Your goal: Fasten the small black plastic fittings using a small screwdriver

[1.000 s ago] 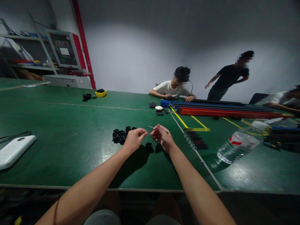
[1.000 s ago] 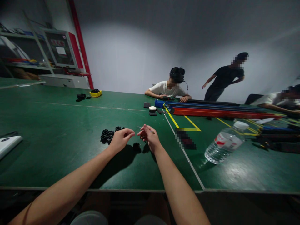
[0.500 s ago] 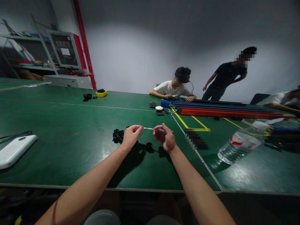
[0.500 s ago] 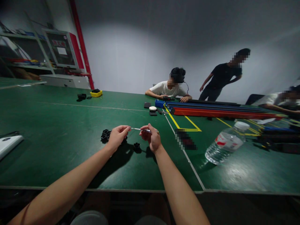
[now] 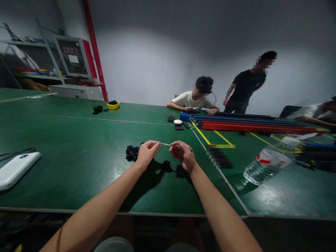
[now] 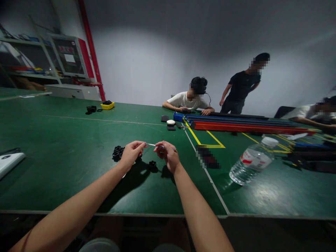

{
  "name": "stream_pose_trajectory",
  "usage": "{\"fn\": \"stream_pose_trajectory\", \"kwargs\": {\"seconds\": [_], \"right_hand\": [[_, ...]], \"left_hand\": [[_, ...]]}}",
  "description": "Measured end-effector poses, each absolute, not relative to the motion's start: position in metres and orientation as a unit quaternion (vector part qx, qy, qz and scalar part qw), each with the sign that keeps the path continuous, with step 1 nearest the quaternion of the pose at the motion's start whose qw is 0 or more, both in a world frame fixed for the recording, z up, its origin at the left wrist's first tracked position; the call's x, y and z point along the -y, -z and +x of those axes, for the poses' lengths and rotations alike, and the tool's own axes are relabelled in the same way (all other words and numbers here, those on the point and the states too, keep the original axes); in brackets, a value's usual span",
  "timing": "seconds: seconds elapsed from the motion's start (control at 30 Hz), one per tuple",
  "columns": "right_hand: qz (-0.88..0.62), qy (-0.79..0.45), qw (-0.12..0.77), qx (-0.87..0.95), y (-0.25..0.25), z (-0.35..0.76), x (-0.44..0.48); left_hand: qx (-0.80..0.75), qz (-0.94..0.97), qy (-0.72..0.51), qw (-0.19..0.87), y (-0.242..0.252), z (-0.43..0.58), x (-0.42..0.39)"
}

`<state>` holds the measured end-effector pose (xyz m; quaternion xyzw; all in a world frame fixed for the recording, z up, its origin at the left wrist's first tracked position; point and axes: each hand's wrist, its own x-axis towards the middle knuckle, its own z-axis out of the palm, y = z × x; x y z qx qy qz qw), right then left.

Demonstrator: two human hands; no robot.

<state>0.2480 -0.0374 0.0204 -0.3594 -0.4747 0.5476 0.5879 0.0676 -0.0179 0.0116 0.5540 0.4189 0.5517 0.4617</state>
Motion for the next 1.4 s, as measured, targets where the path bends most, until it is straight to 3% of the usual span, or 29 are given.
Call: {"fn": "stream_pose_trajectory", "kwargs": {"seconds": [0.93,1.4], "right_hand": [[-0.302,-0.564,0.558,0.529,-0.0124,0.2552,0.0346],[-0.31,-0.555,0.584,0.506,-0.013,0.2518,0.034]], "left_hand": [[-0.415,0.544,-0.552,0.477,-0.0157,0.067,0.0197],[-0.404,0.535,-0.557,0.49,-0.0164,0.0701,0.0207]]}}
